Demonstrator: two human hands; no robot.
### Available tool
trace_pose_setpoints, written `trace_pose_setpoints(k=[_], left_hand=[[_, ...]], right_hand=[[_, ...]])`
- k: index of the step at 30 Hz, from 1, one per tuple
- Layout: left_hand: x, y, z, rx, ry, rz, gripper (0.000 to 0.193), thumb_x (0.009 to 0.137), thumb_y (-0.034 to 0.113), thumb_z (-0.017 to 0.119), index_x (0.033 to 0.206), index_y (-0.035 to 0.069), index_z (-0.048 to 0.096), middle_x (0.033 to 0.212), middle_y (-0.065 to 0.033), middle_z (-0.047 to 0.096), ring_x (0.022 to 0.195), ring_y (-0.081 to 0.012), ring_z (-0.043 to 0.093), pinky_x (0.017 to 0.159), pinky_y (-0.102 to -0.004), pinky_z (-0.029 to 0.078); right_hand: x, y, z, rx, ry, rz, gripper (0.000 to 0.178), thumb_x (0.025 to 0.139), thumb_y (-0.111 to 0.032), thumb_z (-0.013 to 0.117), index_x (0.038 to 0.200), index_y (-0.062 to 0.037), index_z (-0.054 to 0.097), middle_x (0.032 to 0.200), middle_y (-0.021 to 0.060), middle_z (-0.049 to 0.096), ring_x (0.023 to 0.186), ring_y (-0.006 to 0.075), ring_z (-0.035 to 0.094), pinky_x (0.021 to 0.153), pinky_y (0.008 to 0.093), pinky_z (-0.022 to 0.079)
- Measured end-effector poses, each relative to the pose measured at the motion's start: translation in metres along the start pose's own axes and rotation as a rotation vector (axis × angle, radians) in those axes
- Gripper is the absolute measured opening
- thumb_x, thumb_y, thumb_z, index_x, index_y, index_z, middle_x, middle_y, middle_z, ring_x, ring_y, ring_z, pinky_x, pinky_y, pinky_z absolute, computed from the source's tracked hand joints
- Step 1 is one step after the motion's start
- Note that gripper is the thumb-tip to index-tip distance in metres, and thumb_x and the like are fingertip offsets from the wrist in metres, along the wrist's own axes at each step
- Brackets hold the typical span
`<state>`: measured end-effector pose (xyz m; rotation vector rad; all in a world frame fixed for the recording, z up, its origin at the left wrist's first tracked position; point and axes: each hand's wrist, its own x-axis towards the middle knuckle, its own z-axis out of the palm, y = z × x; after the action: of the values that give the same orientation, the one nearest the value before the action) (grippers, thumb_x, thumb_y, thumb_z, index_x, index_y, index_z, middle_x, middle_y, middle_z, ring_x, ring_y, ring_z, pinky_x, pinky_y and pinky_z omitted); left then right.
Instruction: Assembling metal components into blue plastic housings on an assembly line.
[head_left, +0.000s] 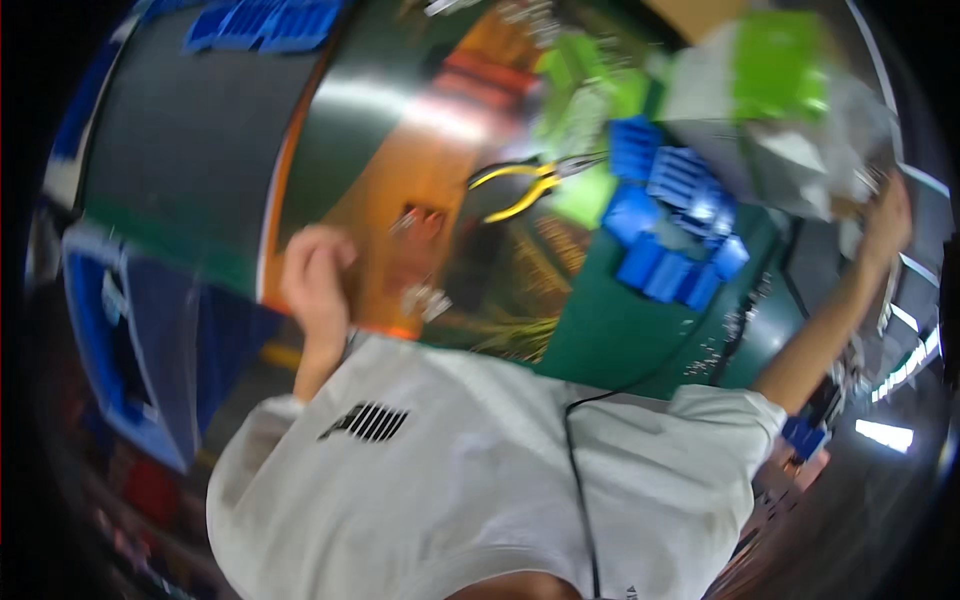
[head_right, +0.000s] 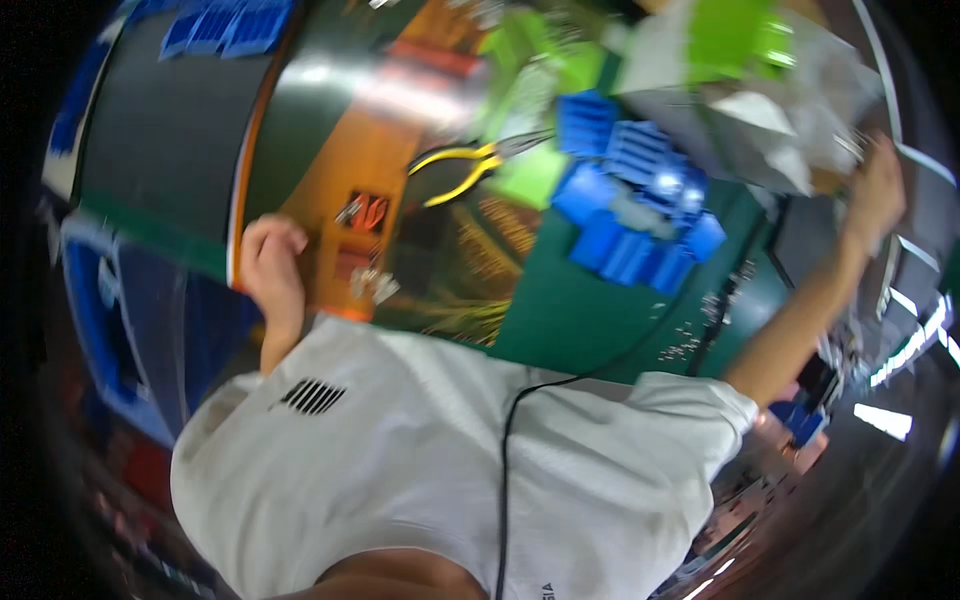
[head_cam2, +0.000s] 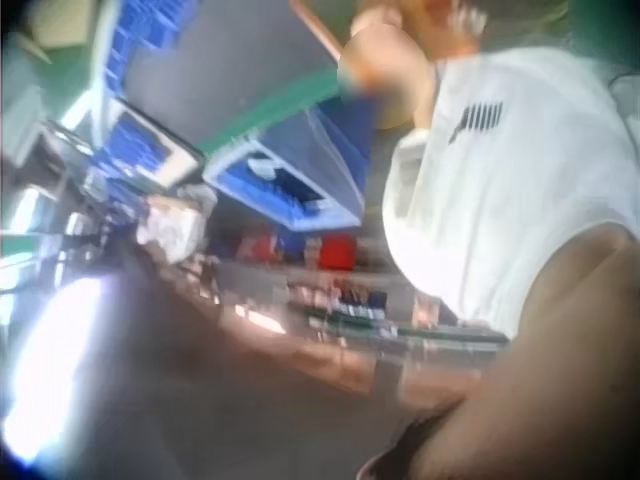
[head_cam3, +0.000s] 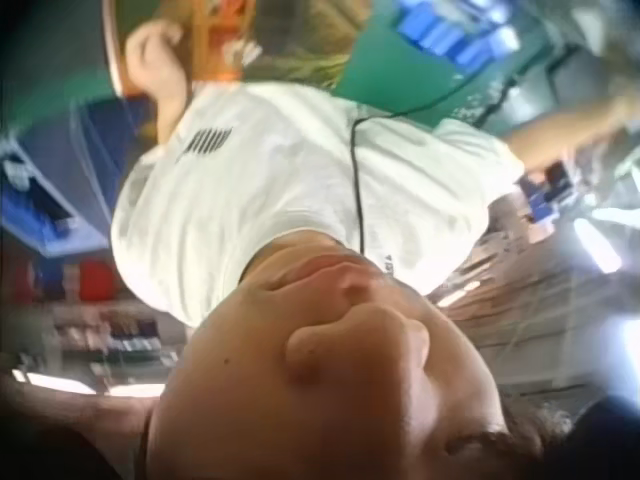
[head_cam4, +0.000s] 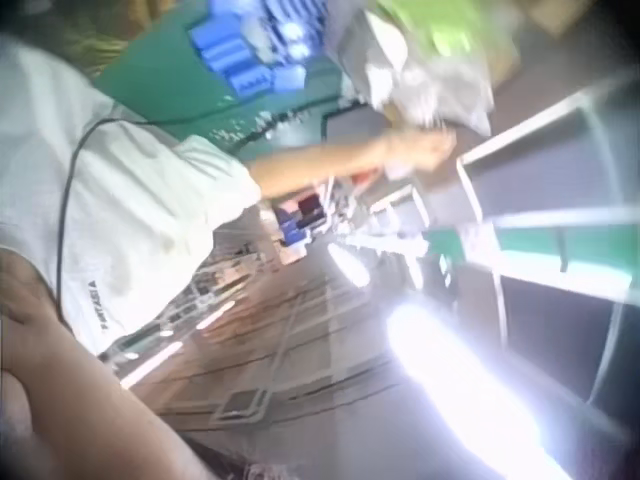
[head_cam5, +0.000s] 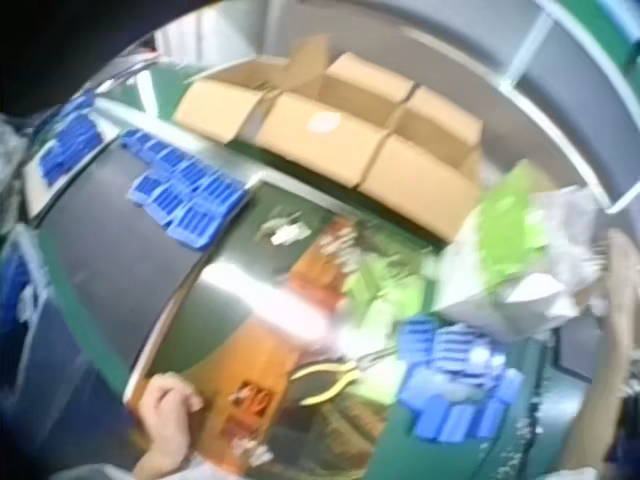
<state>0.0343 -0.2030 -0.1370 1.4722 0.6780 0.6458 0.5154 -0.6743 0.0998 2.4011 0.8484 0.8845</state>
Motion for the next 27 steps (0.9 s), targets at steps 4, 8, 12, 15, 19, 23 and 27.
trace_pose_setpoints(k=[4,8,12,15,19,23,27], left_hand=[[-0.002,0.001,0.000,-0.043,-0.002,0.013,0.013,0.091,0.002,0.039,0.086,0.001,0.050,0.077,-0.0067,0.051,0.067,-0.0118,0.046,0.063,-0.0247,0.039],[0.000,-0.004,0.001,-0.131,-0.046,0.011,0.013,0.093,0.002,0.037,0.089,0.001,0.049,0.080,-0.0071,0.050,0.071,-0.0127,0.047,0.066,-0.0249,0.039],[0.004,-0.005,0.005,-0.190,-0.045,0.023,0.013,0.094,0.004,0.037,0.091,0.001,0.049,0.080,-0.0073,0.050,0.071,-0.0125,0.047,0.066,-0.0249,0.039],[0.005,0.000,0.007,-0.185,-0.052,0.028,0.013,0.094,0.004,0.037,0.091,0.001,0.049,0.081,-0.0074,0.051,0.071,-0.0124,0.047,0.065,-0.0248,0.039],[0.002,0.003,0.004,-0.198,-0.042,0.014,0.012,0.094,0.005,0.039,0.091,0.001,0.050,0.080,-0.0073,0.051,0.070,-0.0118,0.047,0.065,-0.0243,0.039],[-0.002,-0.006,-0.001,-0.094,0.021,0.029,0.013,0.094,0.008,0.042,0.087,0.001,0.052,0.077,-0.0057,0.051,0.066,-0.0110,0.046,0.061,-0.0236,0.039],[0.002,-0.007,-0.002,-0.072,0.001,0.010,0.010,0.093,0.004,0.045,0.091,0.000,0.054,0.079,-0.0059,0.056,0.069,-0.0107,0.051,0.064,-0.0231,0.042]], right_hand=[[0.027,-0.101,-0.041,0.920,0.187,0.846,0.036,0.090,-0.035,0.058,0.095,-0.0010,0.067,0.067,0.0001,0.055,0.054,0.0084,0.050,0.047,0.0241,0.040],[0.043,-0.113,-0.040,1.245,0.209,0.822,0.036,0.092,-0.030,0.055,0.090,0.0045,0.063,0.060,-0.0006,0.049,0.046,0.0053,0.043,0.041,0.0210,0.033],[0.056,-0.127,-0.044,1.346,0.115,0.809,0.032,0.095,-0.028,0.051,0.085,0.0005,0.061,0.062,-0.0025,0.048,0.046,0.0025,0.037,0.041,0.0192,0.027],[0.057,-0.125,-0.043,1.238,0.061,0.692,0.031,0.093,-0.029,0.053,0.088,0.0007,0.063,0.063,-0.0009,0.055,0.047,0.0023,0.041,0.042,0.0190,0.030],[0.056,-0.126,-0.052,1.184,0.054,0.717,0.031,0.093,-0.029,0.054,0.085,-0.0018,0.063,0.064,-0.0021,0.057,0.047,0.0021,0.042,0.042,0.0178,0.031],[0.061,-0.161,-0.096,1.384,0.091,0.808,0.027,0.094,-0.031,0.055,0.082,-0.0066,0.061,0.065,-0.0049,0.049,0.050,0.0001,0.039,0.042,0.0164,0.028],[0.015,-0.241,-0.158,2.067,-0.246,0.606,0.026,0.097,-0.028,0.045,0.092,-0.0047,0.055,0.056,-0.0065,0.037,0.040,-0.0001,0.029,0.035,0.0154,0.020]])
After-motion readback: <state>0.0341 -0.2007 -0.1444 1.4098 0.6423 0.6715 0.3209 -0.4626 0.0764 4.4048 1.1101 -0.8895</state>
